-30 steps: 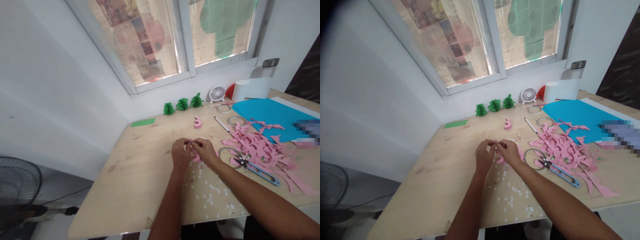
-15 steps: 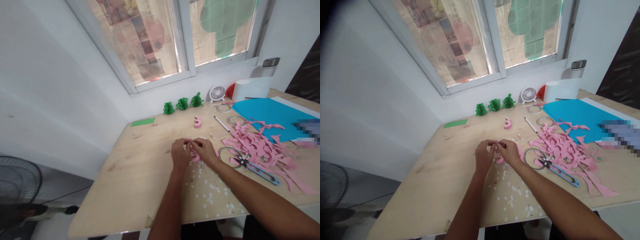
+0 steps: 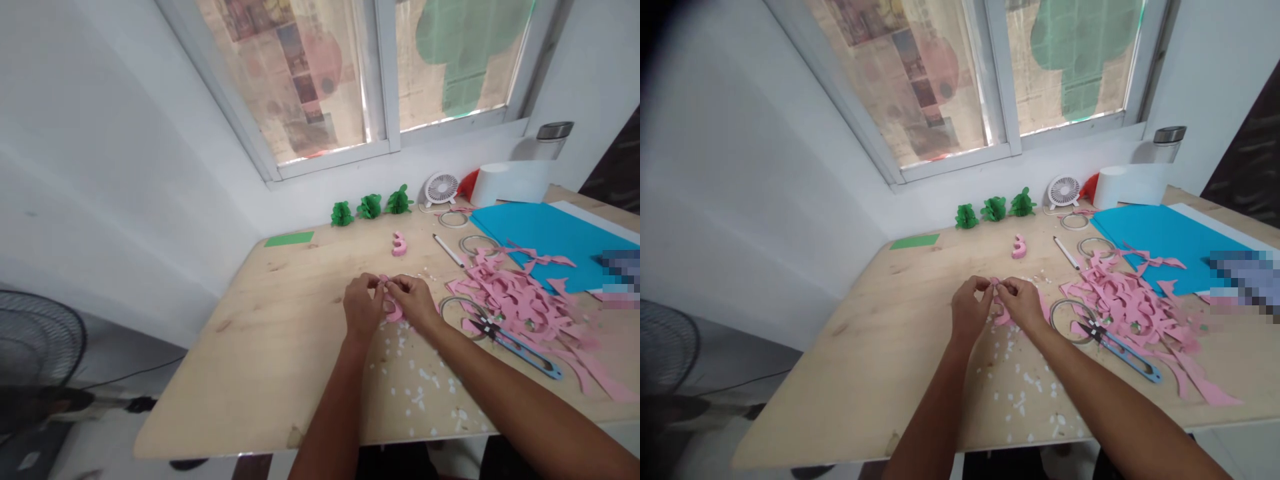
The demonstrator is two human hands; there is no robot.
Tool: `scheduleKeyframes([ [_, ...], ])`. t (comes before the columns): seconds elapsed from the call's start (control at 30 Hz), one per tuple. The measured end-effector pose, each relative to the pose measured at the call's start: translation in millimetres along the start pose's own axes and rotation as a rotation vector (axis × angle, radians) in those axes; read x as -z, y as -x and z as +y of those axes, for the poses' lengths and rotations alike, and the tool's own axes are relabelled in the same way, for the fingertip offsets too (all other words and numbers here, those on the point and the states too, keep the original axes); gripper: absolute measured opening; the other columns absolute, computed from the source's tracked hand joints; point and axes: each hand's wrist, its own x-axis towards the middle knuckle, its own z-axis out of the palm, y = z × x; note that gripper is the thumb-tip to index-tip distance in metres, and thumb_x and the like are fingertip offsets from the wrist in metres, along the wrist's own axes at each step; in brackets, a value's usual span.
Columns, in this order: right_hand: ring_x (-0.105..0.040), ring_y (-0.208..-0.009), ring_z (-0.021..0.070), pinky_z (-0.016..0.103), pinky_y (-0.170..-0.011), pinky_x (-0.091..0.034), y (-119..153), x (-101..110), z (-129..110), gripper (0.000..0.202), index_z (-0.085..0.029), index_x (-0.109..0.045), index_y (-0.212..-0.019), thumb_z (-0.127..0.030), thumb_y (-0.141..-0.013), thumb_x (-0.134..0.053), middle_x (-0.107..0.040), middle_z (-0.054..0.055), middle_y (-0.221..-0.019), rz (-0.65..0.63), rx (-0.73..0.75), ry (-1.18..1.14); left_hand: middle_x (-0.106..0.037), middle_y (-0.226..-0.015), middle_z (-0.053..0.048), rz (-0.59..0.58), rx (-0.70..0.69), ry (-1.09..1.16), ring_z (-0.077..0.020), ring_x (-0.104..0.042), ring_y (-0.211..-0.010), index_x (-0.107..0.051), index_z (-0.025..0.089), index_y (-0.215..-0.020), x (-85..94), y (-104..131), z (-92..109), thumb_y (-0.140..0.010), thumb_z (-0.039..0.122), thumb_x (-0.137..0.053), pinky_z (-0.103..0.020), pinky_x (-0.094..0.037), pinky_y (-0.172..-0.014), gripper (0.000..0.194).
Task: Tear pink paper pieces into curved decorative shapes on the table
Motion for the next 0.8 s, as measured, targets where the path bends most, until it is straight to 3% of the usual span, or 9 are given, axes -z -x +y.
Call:
scheduleKeyframes([
  [0.23, -0.047, -0.052, 0.0113, 0.022, -0.05, -0.035, 0.3, -1.1, 0.0, 0.028, -0.013, -0.067, -0.071, -0.039, -0.073, -0.055, -0.058, 0.0, -0.058, -0.02, -0.016, -0.006, -0.065, -0.075, -0.003, 0.028, -0.061, 0.007, -0.0169, -0.058, -0.077, -0.063, 0.018, -0.08, 1.8, -0.6, 2.9, -0.074, 0.016, -0.056, -0.032, -0.042, -0.076, 0.009],
  [0.8, -0.049, -0.055, 0.0123, 0.023, -0.053, -0.039, 0.7, -1.5, 1.5, 0.025, -0.013, -0.065, -0.073, -0.036, -0.071, -0.057, -0.059, 0.001, -0.063, -0.041, -0.034, -0.047, -0.065, -0.074, -0.001, -0.002, -0.103, -0.034, -0.0168, -0.056, -0.076, -0.058, 0.019, -0.07, -0.5, -2.8, -2.9, -0.072, 0.012, -0.056, -0.032, -0.04, -0.076, 0.008],
])
